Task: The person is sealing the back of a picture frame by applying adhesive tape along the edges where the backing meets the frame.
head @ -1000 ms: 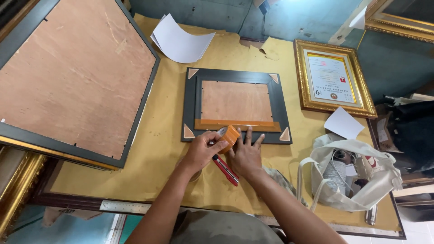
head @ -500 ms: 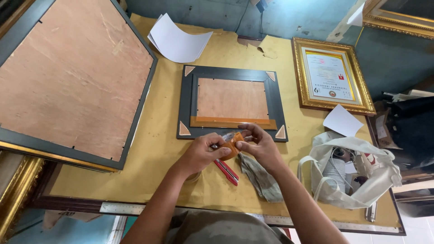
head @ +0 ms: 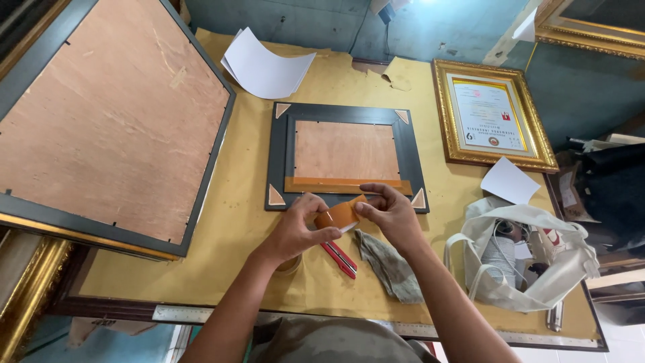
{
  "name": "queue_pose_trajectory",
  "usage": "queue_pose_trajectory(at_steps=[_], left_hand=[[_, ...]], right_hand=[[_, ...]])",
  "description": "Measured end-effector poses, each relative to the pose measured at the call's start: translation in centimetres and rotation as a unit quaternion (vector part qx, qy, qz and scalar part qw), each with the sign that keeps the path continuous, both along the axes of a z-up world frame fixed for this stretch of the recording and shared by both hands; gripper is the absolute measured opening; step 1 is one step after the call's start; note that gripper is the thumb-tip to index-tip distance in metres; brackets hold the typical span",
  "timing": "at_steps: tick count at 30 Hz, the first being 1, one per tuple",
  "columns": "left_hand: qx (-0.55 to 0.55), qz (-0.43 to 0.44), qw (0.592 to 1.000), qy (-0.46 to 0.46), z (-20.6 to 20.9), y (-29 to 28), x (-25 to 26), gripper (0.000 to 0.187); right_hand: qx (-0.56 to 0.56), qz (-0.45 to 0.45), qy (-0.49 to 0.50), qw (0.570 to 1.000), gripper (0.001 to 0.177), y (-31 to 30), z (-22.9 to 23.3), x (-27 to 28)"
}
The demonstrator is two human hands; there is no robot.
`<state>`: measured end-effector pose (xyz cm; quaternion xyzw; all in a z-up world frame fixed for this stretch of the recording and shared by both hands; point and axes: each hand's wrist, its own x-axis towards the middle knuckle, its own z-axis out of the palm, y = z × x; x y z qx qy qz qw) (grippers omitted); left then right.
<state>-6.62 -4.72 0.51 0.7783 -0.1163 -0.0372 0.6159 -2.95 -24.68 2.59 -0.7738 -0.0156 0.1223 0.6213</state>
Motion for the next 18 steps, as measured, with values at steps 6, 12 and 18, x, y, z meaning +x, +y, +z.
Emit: queue_pose_trajectory(at_steps=[6,12,18], left_hand=[[0.234,0.168,0.946,0.147,-3.0,2.1,1.8,0.078],[0.272,0.105,0.936,0.195,-0.8,0.9,0.2,0.089],[0.051,0.155,0.986,-0.045,-1.8,-1.3,-1.1,0.077]], right_hand=[[-0.117,-0.014,-0.038,0.992,0.041,0.3,0.5,0.8],[-0.021,-0.05,0.033,0.998,0.043,0.9,1.0,1.0],[0.027,-0.065,0.065,0.995,0.045,1.6,1.8,1.0]])
